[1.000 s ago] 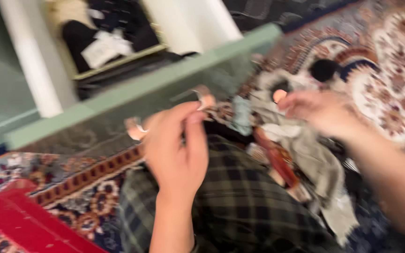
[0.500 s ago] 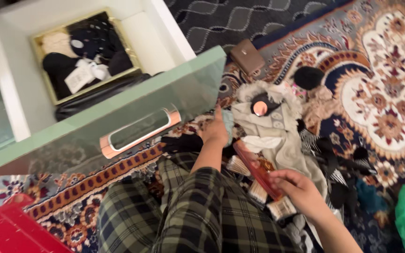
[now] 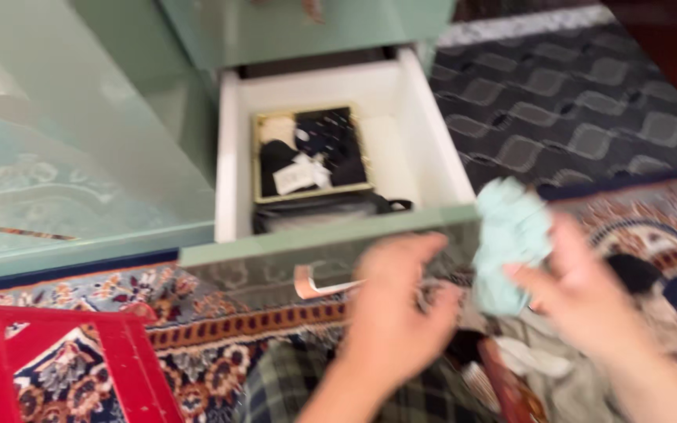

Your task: The person sorts through a pile of socks and small laundry items on a rug, placing a washbag, several pairs of matched socks, and folded garments into a drawer.

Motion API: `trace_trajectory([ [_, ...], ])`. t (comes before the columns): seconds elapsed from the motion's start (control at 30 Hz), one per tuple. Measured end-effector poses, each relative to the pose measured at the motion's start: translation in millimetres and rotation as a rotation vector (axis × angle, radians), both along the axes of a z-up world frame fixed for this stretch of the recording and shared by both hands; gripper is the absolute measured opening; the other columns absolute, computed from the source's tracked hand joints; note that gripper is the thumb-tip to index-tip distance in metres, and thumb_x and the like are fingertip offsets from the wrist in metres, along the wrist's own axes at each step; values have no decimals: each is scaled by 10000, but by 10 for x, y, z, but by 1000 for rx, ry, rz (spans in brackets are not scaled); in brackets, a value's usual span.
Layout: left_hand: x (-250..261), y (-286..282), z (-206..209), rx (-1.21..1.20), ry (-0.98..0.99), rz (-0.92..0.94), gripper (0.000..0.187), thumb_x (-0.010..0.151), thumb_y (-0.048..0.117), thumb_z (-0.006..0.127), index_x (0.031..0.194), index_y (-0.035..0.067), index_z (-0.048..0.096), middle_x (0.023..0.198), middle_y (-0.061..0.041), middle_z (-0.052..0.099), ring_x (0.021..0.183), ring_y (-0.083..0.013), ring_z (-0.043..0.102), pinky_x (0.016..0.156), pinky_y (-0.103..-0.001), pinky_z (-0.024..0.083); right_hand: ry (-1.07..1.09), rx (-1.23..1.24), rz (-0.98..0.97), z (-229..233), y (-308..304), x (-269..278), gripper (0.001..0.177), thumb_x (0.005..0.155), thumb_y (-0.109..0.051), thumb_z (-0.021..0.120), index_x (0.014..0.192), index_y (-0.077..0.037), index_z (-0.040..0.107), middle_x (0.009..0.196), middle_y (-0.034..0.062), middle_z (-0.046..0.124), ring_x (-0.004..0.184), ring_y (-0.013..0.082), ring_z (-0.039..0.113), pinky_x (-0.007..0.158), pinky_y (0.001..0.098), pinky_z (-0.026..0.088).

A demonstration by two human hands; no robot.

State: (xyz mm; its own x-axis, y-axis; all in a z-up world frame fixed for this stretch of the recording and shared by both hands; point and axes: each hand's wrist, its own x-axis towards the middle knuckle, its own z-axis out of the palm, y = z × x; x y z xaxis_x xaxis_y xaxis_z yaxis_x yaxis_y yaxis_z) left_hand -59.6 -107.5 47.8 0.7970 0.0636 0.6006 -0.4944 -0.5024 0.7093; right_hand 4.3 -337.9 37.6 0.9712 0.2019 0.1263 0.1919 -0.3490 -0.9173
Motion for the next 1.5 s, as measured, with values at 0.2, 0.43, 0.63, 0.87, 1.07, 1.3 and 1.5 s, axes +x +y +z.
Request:
trace_trajectory([
  [0.2,607,1316,187,352,57,557,244,859,176,693,1060,40,714,967,-149,726,938,-361,664,831,-493,485,240,253,87,584,1096,1435,706,850,42,605,1496,-69,342,1338,94,554,1206,202,583,951,409,529],
  [0.43,711,1459,-37,476,318,580,200,887,231,642,956,82,756,720,-98,727,660,-311,680,830,-459,485,319,-98,25,-625,2482,2691,813,773,48,690,1456,-53,262,1267,203,585,1128,304,662,858,436,588],
  [0.63,694,1469,-82,404,265,553,204,892,228,648,996,82,747,683,-53,706,660,-274,670,869,-449,481,224,-622,206,-1135,2630,2808,981,818,-214,713,1613,-171,140,1329,239,575,1206,390,600,1003,469,511],
  [0.87,709,1470,-77,425,256,583,185,905,237,654,986,94,738,706,-65,695,678,-294,661,849,-446,488,17,-1395,373,-988,2614,2713,764,937,-705,457,1595,-348,305,1619,151,295,1465,412,306,1134,635,297],
  [1.07,635,1479,-36,416,197,502,147,924,194,678,999,83,737,788,-96,712,751,-319,671,774,-467,477,-316,-791,405,50,2069,2429,734,908,-390,738,1504,-58,466,1270,226,652,1090,347,665,897,431,530],
  [1.3,-173,1042,-380,9,-158,179,143,876,-13,654,984,57,715,792,-74,683,743,-257,657,714,-363,503,245,-632,612,-194,451,455,181,837,-149,695,1003,-188,757,886,-50,783,866,107,757,784,302,584],
  [1.5,-501,352,-740,-132,291,-52,150,879,44,656,997,64,746,816,-72,740,760,-263,721,713,-364,555,-86,-950,170,-2431,242,-299,453,847,-93,634,1299,-114,649,1237,201,679,1072,403,658,834,518,524],
])
